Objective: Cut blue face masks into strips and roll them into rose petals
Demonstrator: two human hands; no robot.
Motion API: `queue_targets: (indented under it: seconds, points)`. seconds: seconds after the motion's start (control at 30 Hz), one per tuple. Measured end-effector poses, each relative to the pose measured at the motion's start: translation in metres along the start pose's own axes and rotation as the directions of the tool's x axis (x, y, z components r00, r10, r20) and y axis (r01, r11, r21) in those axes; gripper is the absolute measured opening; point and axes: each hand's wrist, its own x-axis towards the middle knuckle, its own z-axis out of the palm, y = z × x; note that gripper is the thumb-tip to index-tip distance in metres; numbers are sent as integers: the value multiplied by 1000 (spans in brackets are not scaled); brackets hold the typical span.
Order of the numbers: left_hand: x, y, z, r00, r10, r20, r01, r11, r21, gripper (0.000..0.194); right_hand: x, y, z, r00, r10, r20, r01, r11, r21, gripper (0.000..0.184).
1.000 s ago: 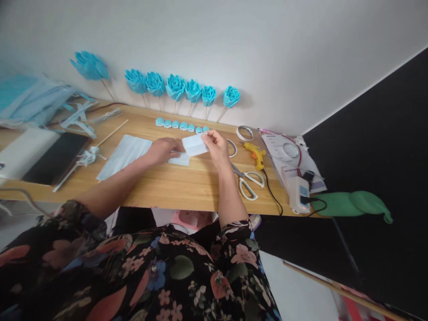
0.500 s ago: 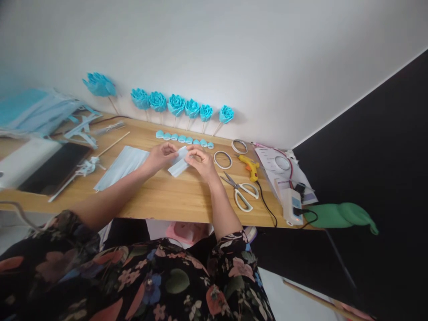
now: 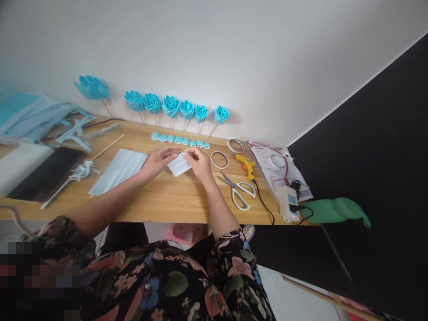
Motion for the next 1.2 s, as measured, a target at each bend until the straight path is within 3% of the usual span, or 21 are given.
queue_targets:
  seconds: [0.17, 0.3, 0.47, 0.6, 0.8, 1.07, 1.2]
  points:
    - [3, -1, -3, 998, -21, 59, 17, 997, 70, 47, -2, -4, 1, 998, -57, -5, 56, 991, -120, 32]
    - [4, -7, -3, 999, -38, 30, 33, 989, 142, 25, -3, -9, 2, 994, -102, 44, 107, 986, -126, 42]
    - [6, -7, -1, 999, -10, -52, 6, 997, -78, 28, -3, -10, 1, 994, -81, 79, 88, 992, -90, 70]
    - [10, -9, -2, 998, 13, -58, -21, 989, -145, 29, 0, -2, 1, 993, -103, 63, 110, 987, -120, 58]
    - [9, -11, -8, 996, -38, -78, 55, 972, 227, 21, 2, 13, 0, 981, 11, 194, 30, 978, -207, 54]
    - [8, -12, -6, 999, -27, -47, 42, 937, 348, 20, 1, 14, 1, 981, 34, 190, 5, 980, -199, 59]
    - [8, -15, -6, 999, -26, -41, 40, 919, 392, 13, 4, 19, 1, 986, 68, 153, -36, 979, -201, 53]
